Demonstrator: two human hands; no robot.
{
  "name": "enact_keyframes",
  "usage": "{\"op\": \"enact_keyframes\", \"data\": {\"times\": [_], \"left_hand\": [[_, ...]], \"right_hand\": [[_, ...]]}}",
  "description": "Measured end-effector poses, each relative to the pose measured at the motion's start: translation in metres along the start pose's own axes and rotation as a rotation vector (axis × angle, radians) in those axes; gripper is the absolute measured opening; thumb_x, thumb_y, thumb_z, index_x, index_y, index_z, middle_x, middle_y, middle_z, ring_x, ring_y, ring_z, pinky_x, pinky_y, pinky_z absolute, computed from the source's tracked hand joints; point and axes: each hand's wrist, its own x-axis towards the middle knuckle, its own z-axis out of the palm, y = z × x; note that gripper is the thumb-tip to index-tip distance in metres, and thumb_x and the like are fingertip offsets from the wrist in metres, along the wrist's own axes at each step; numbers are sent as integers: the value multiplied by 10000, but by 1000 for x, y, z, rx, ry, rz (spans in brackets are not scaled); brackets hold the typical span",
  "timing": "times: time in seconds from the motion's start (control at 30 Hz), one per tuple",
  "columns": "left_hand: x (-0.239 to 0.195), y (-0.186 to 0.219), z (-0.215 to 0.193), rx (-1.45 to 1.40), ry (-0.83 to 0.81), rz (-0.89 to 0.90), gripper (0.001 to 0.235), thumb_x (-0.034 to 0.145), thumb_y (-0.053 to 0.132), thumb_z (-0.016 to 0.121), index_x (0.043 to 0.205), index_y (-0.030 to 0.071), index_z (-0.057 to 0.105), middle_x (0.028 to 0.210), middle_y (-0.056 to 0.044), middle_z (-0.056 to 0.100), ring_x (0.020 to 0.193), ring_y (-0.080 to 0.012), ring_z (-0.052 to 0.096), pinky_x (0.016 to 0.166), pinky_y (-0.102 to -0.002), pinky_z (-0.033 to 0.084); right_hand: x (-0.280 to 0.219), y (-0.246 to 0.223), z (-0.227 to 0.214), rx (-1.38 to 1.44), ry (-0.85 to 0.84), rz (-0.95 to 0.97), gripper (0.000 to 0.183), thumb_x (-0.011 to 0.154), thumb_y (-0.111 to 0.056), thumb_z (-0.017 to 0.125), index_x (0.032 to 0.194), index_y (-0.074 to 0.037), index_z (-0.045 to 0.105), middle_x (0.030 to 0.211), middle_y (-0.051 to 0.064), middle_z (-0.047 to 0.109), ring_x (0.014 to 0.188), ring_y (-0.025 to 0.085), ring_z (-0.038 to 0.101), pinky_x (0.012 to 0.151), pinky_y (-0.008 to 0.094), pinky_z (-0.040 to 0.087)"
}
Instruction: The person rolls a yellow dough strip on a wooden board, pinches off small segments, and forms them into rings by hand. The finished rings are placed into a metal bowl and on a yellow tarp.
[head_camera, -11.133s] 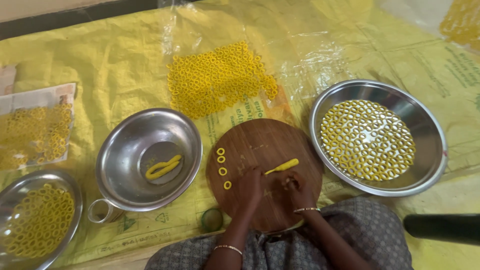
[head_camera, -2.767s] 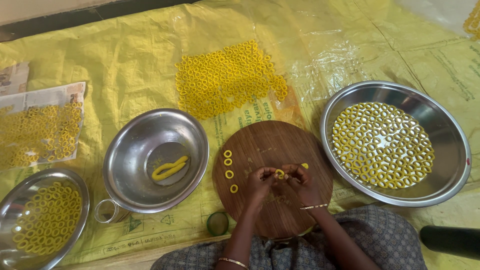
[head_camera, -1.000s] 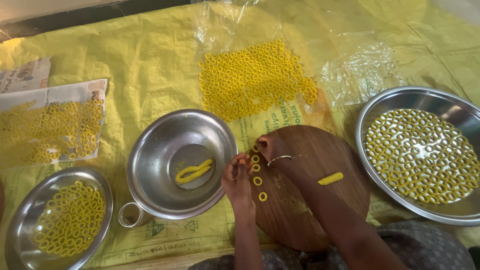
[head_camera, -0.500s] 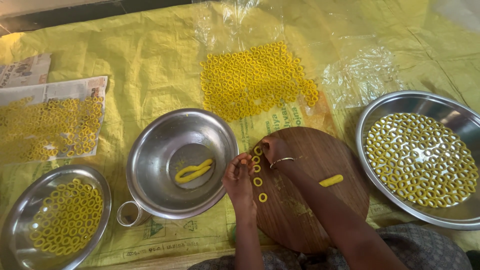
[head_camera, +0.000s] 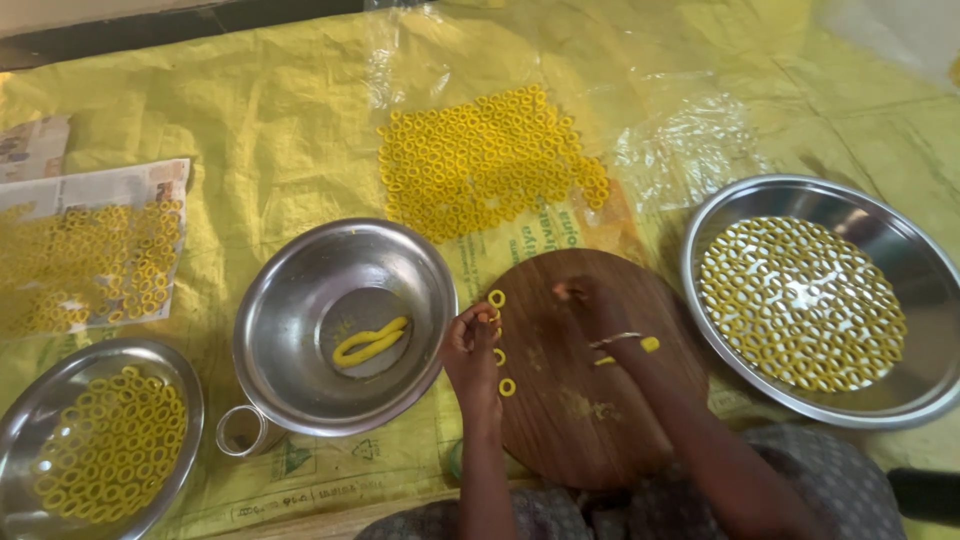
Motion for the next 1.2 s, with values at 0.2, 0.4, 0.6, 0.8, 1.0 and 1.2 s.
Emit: {"op": "enact_keyframes", "data": {"times": [0.2, 0.4, 0.6, 0.8, 1.0, 1.2], "left_hand": [[-16, -5, 10, 169, -240, 202, 256, 994, 208, 664, 1145, 12, 732, 1024, -65, 759, 969, -135, 709, 882, -287, 554], [-57, 28, 9, 654, -337, 216, 280, 977, 301, 649, 1153, 97, 727, 1033, -85, 769, 970, -183, 750, 839, -328, 578], [-74, 22, -17, 863, -266, 200, 237, 965, 291, 644, 1129, 151, 742, 1069, -76, 763, 976, -231, 735, 828, -393, 559], [-54, -19, -15, 932, -257, 98, 254, 968, 290, 644, 1167, 153, 722, 1091, -85, 752, 985, -243, 730, 846, -398, 561], [-41, -24, -4, 795, -264, 210, 262, 955, 246, 634, 1169, 124, 724, 1075, -110, 755, 973, -248, 745, 836, -390, 580], [-30, -30, -9, 876, -241, 116, 234, 975, 236, 617, 1148, 126, 729, 1098, -107, 747, 1022, -267, 723, 850, -408, 558]], "right_hand": [[-84, -14, -90, -652, -184, -196, 314, 785, -151, 733, 1097, -127, 758, 1155, 113, 695, 1112, 350, 616, 910, 461, 503], [-106, -46, -93, -711, -101, -191, 278, 809, -239, 744, 1074, -155, 730, 1105, 59, 661, 1087, 314, 599, 911, 450, 529], [-118, -51, -56, -802, -149, -240, 409, 876, -251, 704, 1275, -171, 659, 1321, 74, 607, 1254, 320, 539, 1043, 483, 416], [-144, -47, -38, -897, -240, -329, 683, 898, -300, 611, 1498, -46, 407, 1603, 143, 353, 1494, 333, 289, 1204, 514, 212], [-129, -50, -22, -947, -363, -350, 633, 1002, -350, 500, 1539, -43, 366, 1633, 110, 331, 1523, 280, 259, 1201, 489, 219], [-53, -49, 5, -940, -343, -346, 697, 998, -440, 479, 1562, -55, 340, 1633, 83, 320, 1522, 278, 247, 1228, 506, 165]]}}
